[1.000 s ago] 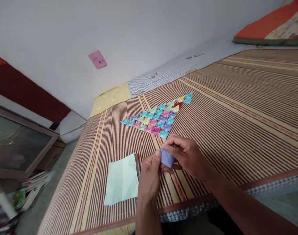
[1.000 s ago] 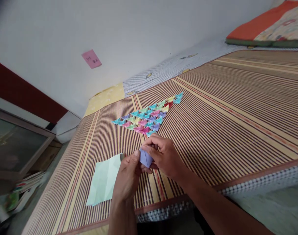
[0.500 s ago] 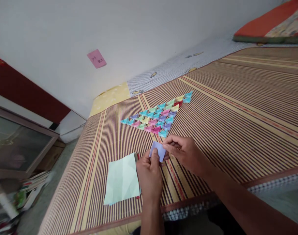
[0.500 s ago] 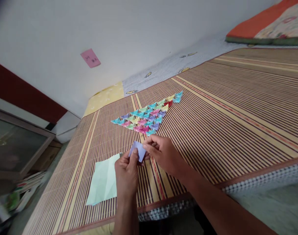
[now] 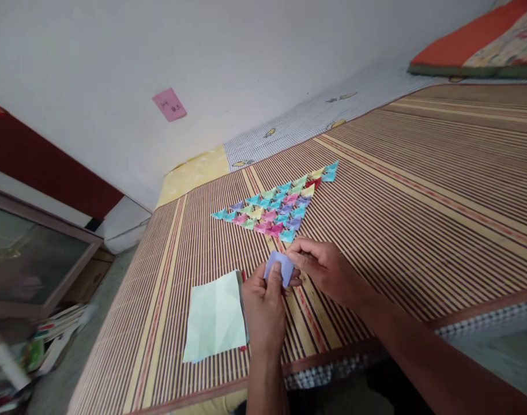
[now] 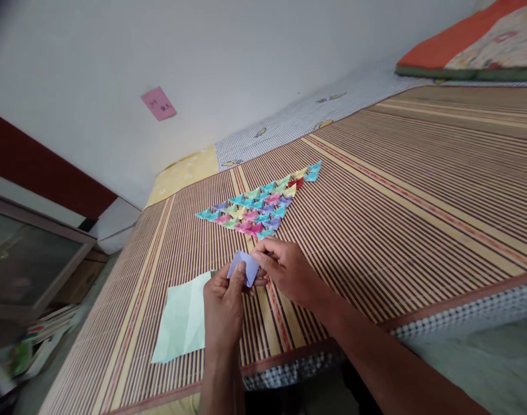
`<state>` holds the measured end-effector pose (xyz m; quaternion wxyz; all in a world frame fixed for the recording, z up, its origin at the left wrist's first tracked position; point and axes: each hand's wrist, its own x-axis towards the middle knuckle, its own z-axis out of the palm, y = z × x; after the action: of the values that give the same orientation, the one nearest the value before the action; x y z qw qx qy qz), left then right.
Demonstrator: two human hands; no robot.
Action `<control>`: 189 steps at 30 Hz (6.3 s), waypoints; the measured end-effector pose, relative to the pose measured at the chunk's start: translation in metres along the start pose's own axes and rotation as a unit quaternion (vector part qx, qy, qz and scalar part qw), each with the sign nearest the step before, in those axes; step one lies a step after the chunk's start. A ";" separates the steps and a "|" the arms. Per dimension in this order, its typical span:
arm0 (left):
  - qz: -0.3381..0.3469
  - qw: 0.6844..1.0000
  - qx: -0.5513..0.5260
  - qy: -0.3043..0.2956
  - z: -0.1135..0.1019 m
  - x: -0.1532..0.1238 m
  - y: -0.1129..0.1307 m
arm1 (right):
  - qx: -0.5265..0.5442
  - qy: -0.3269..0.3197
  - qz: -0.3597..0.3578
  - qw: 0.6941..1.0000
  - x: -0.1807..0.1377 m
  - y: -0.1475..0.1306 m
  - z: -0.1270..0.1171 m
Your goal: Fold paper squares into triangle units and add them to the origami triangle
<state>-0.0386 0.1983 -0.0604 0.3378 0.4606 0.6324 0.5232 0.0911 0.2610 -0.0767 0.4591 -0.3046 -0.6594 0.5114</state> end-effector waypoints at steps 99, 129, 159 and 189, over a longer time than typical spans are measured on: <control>-0.128 0.926 -0.353 0.033 0.015 0.000 0.004 | -0.348 0.049 -0.324 0.878 -0.011 0.007 0.014; -0.101 0.936 -0.331 0.065 0.012 0.002 -0.009 | -0.190 0.117 -0.210 0.952 -0.006 0.011 0.020; -0.048 0.988 -0.109 0.098 0.000 0.003 -0.009 | 0.084 0.038 0.058 0.994 -0.002 0.010 0.018; 0.038 0.987 -0.128 0.088 -0.008 0.005 -0.011 | -0.045 0.068 -0.128 0.988 -0.005 0.009 0.016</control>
<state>-0.0498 0.1995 -0.0695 0.3171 0.3894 0.5692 0.6511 0.0781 0.2529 -0.0878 0.5504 -0.2727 -0.6826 0.3960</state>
